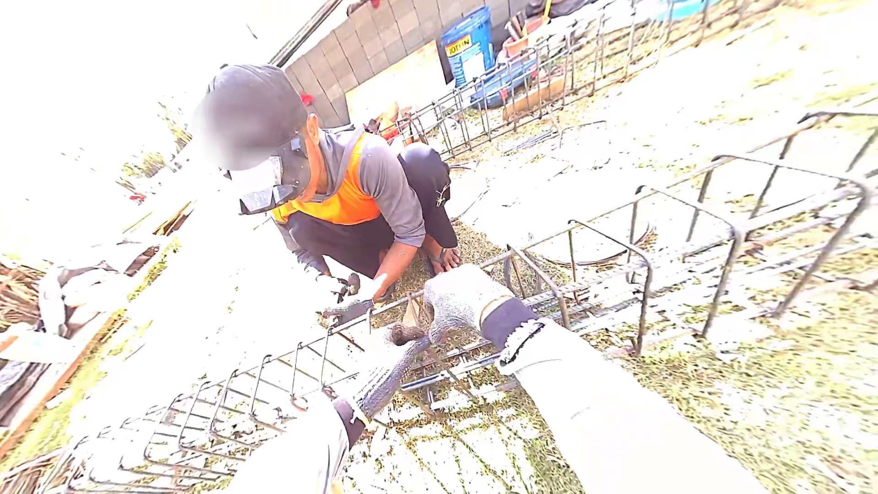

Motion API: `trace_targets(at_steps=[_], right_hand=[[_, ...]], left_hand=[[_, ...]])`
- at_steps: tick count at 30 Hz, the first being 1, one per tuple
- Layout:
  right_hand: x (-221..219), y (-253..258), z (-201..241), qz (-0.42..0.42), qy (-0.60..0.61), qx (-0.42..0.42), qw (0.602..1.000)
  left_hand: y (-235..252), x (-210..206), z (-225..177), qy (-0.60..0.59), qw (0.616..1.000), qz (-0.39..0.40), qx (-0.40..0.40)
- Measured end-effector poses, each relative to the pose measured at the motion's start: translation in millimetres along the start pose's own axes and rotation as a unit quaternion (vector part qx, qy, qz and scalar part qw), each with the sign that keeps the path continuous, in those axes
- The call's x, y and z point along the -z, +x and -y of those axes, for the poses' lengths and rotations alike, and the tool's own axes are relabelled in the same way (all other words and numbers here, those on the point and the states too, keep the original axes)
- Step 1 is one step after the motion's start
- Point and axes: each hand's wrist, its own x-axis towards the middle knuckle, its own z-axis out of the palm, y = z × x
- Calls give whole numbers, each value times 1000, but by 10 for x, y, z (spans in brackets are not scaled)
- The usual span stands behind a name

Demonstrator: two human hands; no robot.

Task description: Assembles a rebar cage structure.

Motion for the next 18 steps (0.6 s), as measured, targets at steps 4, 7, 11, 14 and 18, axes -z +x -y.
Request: trace_targets(at_steps=[4, 7, 11, 14, 18], right_hand=[[-103, 114, -79, -16, -18, 12, 1000], [-95, 107, -102, 14, 10, 15, 1000], [-205, 190, -212, 5, 10, 35, 999], [-202, 205, -187, -25, -12, 45, 999], [-169, 246, -177, -17, -8, 50, 999]], left_hand=[[-17, -47, -65, 19, 999, -25, 35], [-22, -20, 72, 30, 999, -27, 36], [-61, -48, 37, 34, 998, -27, 43], [-78, -10, 69, 42, 999, -8, 11], [-124, -27, 61, 33, 999, 4, 21]])
